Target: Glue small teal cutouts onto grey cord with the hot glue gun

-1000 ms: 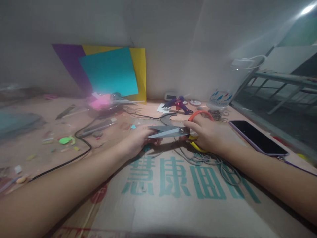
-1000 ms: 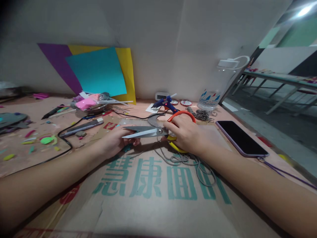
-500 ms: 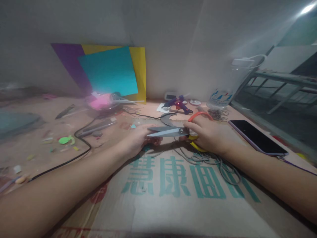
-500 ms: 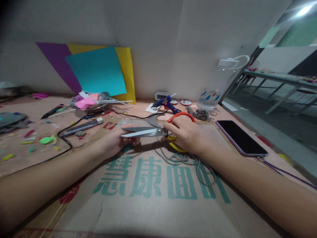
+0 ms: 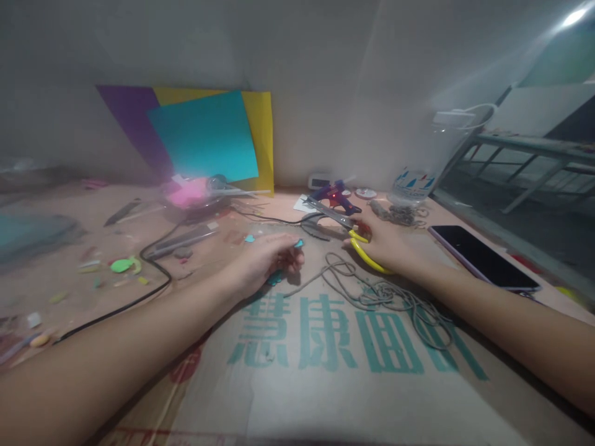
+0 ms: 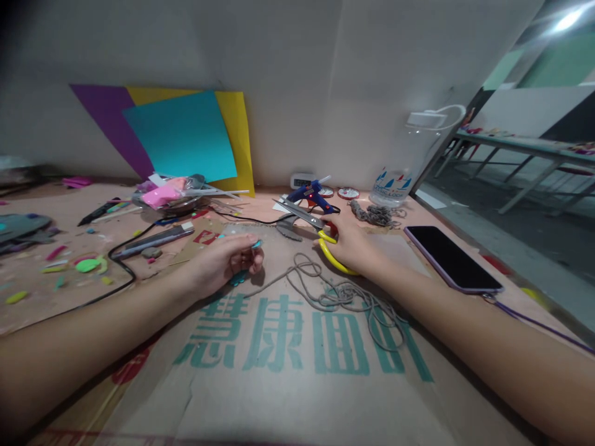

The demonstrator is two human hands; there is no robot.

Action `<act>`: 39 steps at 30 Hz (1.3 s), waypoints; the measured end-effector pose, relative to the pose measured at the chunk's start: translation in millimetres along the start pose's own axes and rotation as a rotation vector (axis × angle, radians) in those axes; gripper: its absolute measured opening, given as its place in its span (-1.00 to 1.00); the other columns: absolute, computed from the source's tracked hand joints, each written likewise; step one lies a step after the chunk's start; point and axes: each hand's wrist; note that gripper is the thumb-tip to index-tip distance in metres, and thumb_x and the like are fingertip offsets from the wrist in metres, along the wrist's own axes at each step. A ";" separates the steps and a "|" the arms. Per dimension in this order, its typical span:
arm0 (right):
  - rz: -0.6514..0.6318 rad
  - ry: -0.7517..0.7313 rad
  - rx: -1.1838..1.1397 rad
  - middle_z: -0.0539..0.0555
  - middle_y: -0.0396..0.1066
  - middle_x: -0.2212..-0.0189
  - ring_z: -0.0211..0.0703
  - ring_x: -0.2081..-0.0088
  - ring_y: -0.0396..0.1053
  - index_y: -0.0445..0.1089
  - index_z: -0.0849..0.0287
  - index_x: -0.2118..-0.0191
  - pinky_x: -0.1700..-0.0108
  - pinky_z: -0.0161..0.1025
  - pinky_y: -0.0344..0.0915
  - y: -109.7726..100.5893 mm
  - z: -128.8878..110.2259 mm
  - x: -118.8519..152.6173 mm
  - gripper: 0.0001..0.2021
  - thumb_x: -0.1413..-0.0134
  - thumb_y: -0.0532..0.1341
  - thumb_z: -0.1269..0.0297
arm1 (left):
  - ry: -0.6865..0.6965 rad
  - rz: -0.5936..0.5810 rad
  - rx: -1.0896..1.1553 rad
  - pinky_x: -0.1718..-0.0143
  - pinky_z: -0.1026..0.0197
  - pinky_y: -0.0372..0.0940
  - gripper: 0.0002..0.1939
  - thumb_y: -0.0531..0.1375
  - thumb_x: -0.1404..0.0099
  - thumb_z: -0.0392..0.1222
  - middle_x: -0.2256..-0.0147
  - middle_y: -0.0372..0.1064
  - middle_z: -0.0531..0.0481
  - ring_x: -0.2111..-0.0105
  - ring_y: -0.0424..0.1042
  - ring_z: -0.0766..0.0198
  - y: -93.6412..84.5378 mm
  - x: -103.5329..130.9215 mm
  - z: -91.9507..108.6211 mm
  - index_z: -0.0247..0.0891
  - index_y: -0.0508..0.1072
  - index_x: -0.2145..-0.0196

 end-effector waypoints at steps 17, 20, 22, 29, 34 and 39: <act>-0.307 -0.058 0.318 0.28 0.35 0.07 0.10 0.06 0.34 0.30 0.12 -0.15 0.05 -0.07 0.24 -24.9 3.9 -10.2 -0.54 -0.16 0.08 0.13 | 0.275 0.081 -0.873 0.41 0.27 0.15 -0.69 0.01 -0.35 0.01 0.46 0.38 0.08 0.44 0.32 0.31 8.6 14.9 -1.3 -0.25 0.36 0.39; -0.293 -0.092 0.273 0.22 0.43 0.18 0.05 0.13 0.37 0.48 0.16 0.11 0.10 -0.11 0.23 -37.9 -8.9 -10.9 -0.68 -0.15 0.10 0.14 | 0.287 0.066 -0.906 0.39 0.26 0.16 -0.69 0.01 -0.36 -0.01 0.46 0.40 0.06 0.42 0.34 0.29 9.1 14.9 -1.6 -0.25 0.36 0.39; -0.216 -0.023 0.139 0.14 0.48 0.27 -0.03 0.23 0.40 0.51 0.17 0.26 0.19 -0.17 0.24 -45.3 -28.6 -6.6 -0.72 -0.15 0.11 0.14 | 0.297 0.059 -0.918 0.38 0.25 0.17 -0.70 0.01 -0.36 -0.01 0.45 0.41 0.05 0.41 0.36 0.28 9.6 15.3 -1.8 -0.25 0.36 0.39; -0.292 0.007 -0.463 0.05 0.51 0.36 -0.18 0.31 0.42 0.47 0.18 0.28 0.30 -0.29 0.28 -26.5 -86.3 24.0 -0.78 -0.11 0.17 0.15 | 0.425 0.066 -1.007 0.37 0.26 0.16 -0.73 0.05 -0.35 -0.08 0.46 0.40 0.07 0.42 0.34 0.30 13.8 18.7 0.6 -0.26 0.39 0.42; -0.372 0.032 -0.633 0.02 0.49 0.38 -0.25 0.36 0.40 0.45 0.20 0.30 0.32 -0.32 0.28 -8.9 -88.2 33.1 -0.83 -0.11 0.16 0.24 | 0.508 0.117 -1.017 0.38 0.28 0.16 -0.76 0.06 -0.35 -0.13 0.48 0.37 0.08 0.43 0.34 0.32 15.1 20.0 0.8 -0.27 0.39 0.42; -0.332 0.108 -0.717 0.02 0.49 0.41 -0.25 0.40 0.41 0.43 0.20 0.30 0.36 -0.32 0.28 -6.2 -88.0 36.4 -0.79 -0.14 0.13 0.18 | 0.512 0.094 -1.019 0.39 0.29 0.16 -0.76 0.06 -0.35 -0.14 0.48 0.37 0.09 0.43 0.34 0.34 15.1 20.9 0.0 -0.26 0.39 0.43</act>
Point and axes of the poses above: each hand's wrist, its own x-axis away from the middle knuckle, its own y-axis out of the palm, z = x × y
